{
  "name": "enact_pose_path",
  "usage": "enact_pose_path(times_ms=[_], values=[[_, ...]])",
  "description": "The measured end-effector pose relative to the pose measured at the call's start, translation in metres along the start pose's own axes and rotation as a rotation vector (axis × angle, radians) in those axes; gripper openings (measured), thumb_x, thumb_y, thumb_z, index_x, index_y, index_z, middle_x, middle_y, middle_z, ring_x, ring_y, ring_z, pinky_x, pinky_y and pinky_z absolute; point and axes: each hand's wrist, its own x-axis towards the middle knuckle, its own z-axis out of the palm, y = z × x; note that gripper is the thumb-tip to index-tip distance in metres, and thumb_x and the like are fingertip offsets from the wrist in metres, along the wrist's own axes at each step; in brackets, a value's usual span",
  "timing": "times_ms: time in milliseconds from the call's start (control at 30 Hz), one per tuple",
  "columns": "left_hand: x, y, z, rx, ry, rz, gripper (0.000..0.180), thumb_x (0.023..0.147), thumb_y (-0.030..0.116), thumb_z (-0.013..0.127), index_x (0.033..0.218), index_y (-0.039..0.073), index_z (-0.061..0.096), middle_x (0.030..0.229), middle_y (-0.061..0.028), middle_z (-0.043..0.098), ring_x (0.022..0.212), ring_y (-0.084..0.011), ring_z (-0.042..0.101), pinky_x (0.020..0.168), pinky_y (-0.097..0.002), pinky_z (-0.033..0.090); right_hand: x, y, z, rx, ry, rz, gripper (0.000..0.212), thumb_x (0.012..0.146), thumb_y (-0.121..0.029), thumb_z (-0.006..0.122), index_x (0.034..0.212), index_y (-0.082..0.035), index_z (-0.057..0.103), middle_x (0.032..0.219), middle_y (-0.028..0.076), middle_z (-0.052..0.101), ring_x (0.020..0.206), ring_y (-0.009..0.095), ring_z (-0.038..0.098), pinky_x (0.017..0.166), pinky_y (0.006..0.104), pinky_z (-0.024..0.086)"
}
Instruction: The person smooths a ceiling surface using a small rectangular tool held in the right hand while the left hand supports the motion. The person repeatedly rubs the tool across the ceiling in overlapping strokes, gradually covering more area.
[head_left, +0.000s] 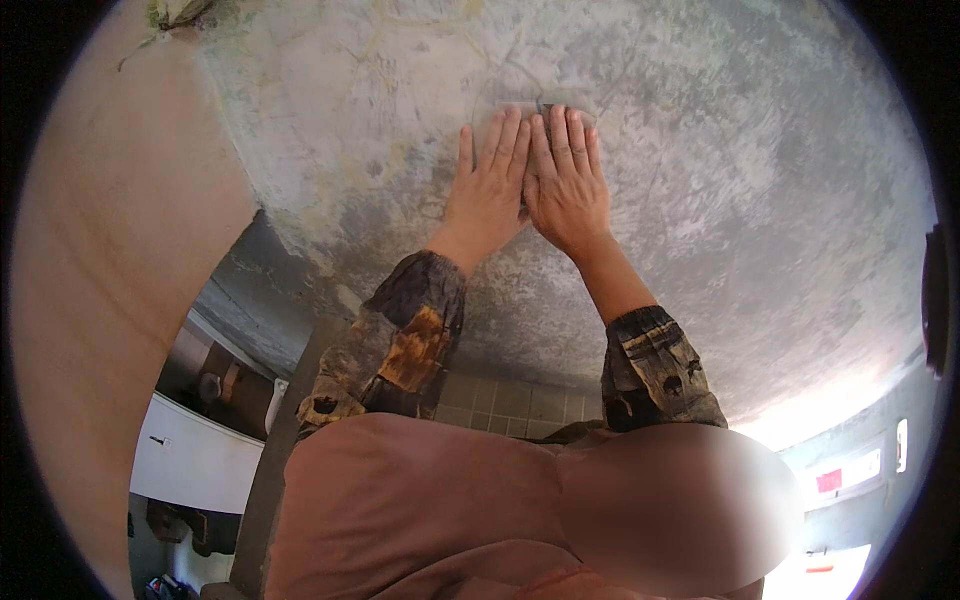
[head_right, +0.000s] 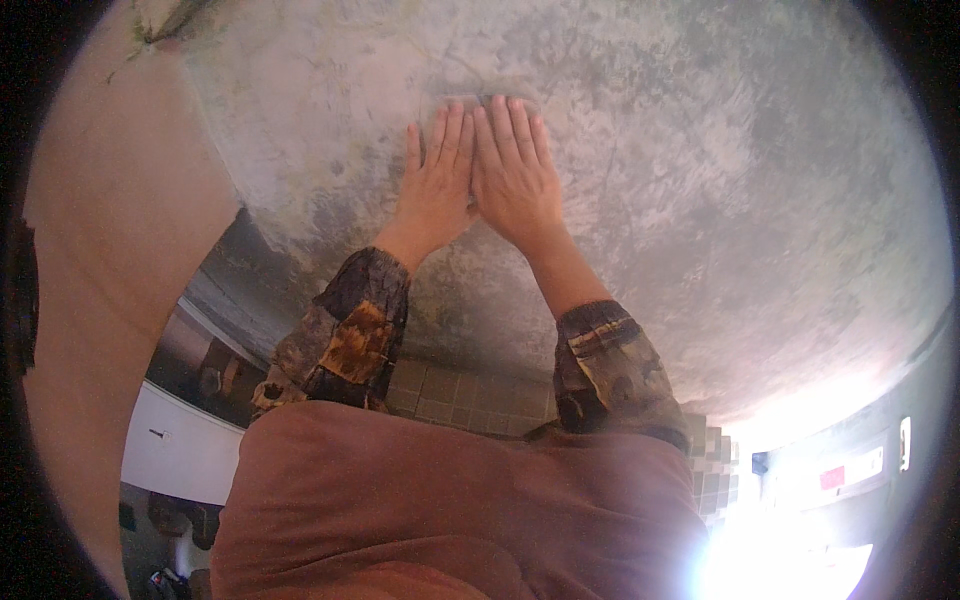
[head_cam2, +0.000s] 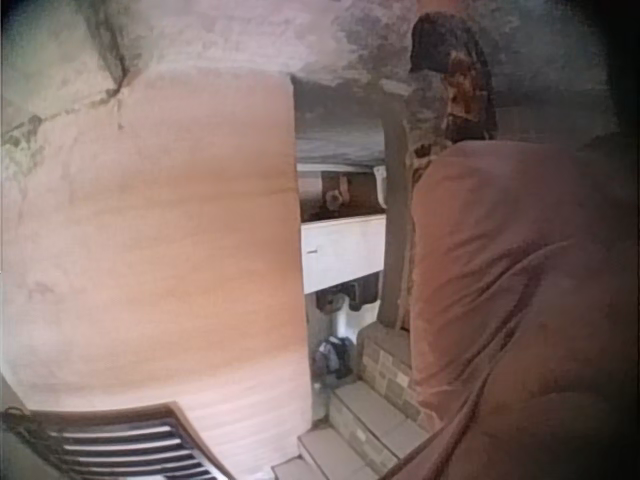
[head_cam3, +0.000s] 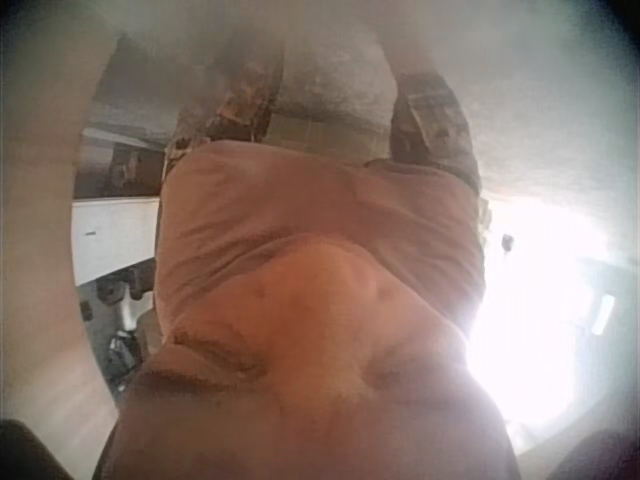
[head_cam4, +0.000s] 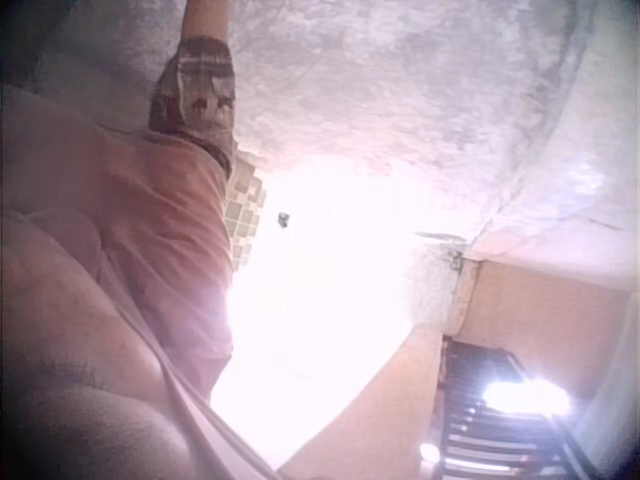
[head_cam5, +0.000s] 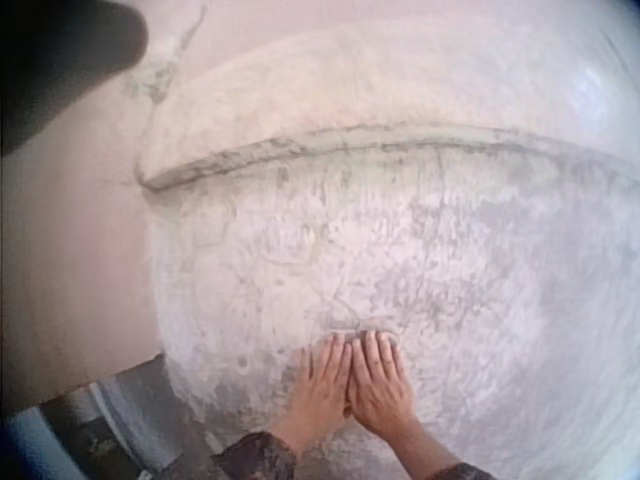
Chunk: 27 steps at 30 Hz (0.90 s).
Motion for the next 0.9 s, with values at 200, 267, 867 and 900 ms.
enact_pose_path(times_ms=[200, 267, 867, 900], values=[[-0.003, -0.002, -0.005, 0.001, -0.025, -0.017, 0.099, 0.083, 0.049, 0.065, 0.152, -0.004, 0.019, 0.16, -0.0218, 0.013, 0.149, -0.0337, 0.011, 0.118, -0.0599, 0.008, 0.002, -0.004, -0.006, -0.025, -0.097, 0.001, 0.068, 0.089, -0.032, 0.059, 0.149, -0.008, 0.036, 0.156, 0.016, 0.03, 0.146, 0.036, 0.024, 0.12, 0.0499, 0.019], [-0.005, -0.001, -0.007, 0.022, -0.051, -0.038, 0.099, 0.083, 0.049, 0.066, 0.152, -0.004, 0.019, 0.16, -0.0222, 0.014, 0.149, -0.0341, 0.012, 0.118, -0.0598, 0.008, 0.003, -0.009, -0.003, -0.037, -0.087, 0.026, 0.07, 0.088, -0.033, 0.06, 0.15, -0.01, 0.035, 0.157, 0.016, 0.029, 0.146, 0.037, 0.021, 0.12, 0.0504, 0.018], [-0.012, 0.006, 0.001, -0.008, -0.016, -0.092, 0.107, 0.075, 0.048, 0.073, 0.151, -0.006, 0.021, 0.159, -0.0226, 0.017, 0.149, -0.0363, 0.011, 0.115, -0.0642, 0.007, 0.008, -0.005, 0.017, -0.134, -0.013, -0.06, 0.058, 0.093, -0.031, 0.052, 0.145, -0.008, 0.043, 0.153, 0.015, 0.036, 0.145, 0.035, 0.028, 0.118, 0.0511, 0.02], [-0.013, 0.006, 0.001, -0.031, -0.015, -0.087, 0.105, 0.076, 0.047, 0.073, 0.151, -0.006, 0.022, 0.159, -0.0226, 0.018, 0.149, -0.0362, 0.011, 0.115, -0.0641, 0.007, 0.007, -0.004, 0.018, -0.104, -0.009, -0.062, 0.059, 0.093, -0.031, 0.053, 0.145, -0.008, 0.043, 0.153, 0.015, 0.036, 0.145, 0.035, 0.028, 0.118, 0.051, 0.021]])
